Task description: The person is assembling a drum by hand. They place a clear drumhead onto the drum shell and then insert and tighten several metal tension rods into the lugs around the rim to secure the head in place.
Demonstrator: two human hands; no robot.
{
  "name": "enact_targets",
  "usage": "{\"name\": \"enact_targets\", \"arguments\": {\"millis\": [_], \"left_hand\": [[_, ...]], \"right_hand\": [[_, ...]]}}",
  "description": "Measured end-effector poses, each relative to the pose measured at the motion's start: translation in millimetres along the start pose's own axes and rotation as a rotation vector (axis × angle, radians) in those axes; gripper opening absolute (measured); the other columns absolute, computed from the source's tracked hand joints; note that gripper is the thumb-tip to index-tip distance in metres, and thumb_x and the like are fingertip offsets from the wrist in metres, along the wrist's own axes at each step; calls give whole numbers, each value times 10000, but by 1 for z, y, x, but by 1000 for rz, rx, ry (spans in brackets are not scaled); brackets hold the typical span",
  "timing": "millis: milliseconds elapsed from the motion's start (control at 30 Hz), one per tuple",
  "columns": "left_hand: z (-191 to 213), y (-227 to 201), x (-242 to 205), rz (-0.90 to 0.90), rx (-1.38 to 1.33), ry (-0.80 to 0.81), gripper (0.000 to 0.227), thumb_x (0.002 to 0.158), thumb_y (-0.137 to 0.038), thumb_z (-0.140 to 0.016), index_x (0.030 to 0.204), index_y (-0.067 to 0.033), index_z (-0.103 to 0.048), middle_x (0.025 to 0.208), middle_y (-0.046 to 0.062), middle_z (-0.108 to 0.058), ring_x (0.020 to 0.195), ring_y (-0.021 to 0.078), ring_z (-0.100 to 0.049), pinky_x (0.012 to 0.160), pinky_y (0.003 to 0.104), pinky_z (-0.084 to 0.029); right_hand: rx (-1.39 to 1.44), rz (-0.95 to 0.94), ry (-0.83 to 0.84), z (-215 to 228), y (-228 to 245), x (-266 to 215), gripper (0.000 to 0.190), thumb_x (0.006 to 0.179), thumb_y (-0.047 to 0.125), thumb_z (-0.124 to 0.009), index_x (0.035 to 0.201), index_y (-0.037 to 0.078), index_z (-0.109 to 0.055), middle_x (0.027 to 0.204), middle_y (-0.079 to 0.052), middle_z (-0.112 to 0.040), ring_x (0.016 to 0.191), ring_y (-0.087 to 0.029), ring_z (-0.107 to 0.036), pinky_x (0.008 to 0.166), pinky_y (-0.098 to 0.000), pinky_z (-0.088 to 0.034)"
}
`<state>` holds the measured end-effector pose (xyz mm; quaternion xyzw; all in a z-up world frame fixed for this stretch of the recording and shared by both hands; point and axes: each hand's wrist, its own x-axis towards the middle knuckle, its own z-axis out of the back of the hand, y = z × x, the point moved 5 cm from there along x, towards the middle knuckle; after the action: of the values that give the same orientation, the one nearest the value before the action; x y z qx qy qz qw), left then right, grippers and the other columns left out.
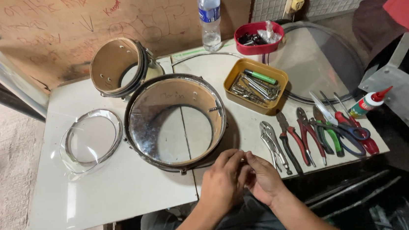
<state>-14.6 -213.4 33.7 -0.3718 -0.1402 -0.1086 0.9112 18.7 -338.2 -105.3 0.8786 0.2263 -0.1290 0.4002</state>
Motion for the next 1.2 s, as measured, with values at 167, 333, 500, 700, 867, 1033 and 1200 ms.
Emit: {"name": "enact_targets", "arguments": {"millis": [167,333,500,700,867,1033,1200], "left_hand": [[53,-18,-3,-233,53,-242,391,931,-253,-721,1243,-36,-634,1200,129,-639,1037,266,-692,793,357,-597],[88,-4,-5,-219,107,-402,341,910,-166,-736,1197,-9,-639,1117,161,-639,890,270,-699,776,343,-618],[106,30,-12,-78,189,-488,295,922,-167,-721,1174,-37,-642,1172,150,-632,582,123,-708,457,258,-564],[127,49,-18,-28,271,-617,288,901,-112,-747,1172,-38,-684,1157,120,-658,637,158,-620,605,297,-551],[145,85,-13,-63,271,-693,326,861,-57,-780,1162,41,-701,1081,208,-630,866,338,-691,628,353,-624],[173,96,-2,-44,352,-775,293,900,-76,-773,1167,32,-720,1097,195,-646,799,305,-676,605,358,-590],[184,120,18,248,352,-697,399,953,-185,-763,1295,-16,-647,1249,192,-556,969,358,-687,783,488,-602]], "right_hand": [[-143,148,-271,-23,66,14,254,900,222,-751,1092,70,-683,937,-110,-738,718,-228,-713,409,-244,-443],[-672,897,-183,-49,105,34,319,867,95,-797,1137,-54,-717,958,-199,-778,814,-237,-792,791,-309,-695],[-926,1200,-60,-69,104,33,289,874,72,-804,1113,-61,-711,987,-198,-769,903,-260,-792,820,-306,-680],[-886,1305,-41,-83,106,25,270,859,29,-821,1086,-76,-720,970,-192,-767,882,-251,-784,847,-317,-669],[-878,1326,-56,-93,112,25,219,779,6,-901,979,13,-812,824,-158,-786,775,-287,-778,662,-365,-644],[-992,1321,40,-91,106,32,174,789,23,-885,947,57,-821,814,-132,-786,776,-316,-776,643,-392,-636],[-1106,1247,112,-87,102,37,153,973,120,-721,1085,41,-790,1092,-184,-769,989,-385,-741,814,-459,-605]]}}
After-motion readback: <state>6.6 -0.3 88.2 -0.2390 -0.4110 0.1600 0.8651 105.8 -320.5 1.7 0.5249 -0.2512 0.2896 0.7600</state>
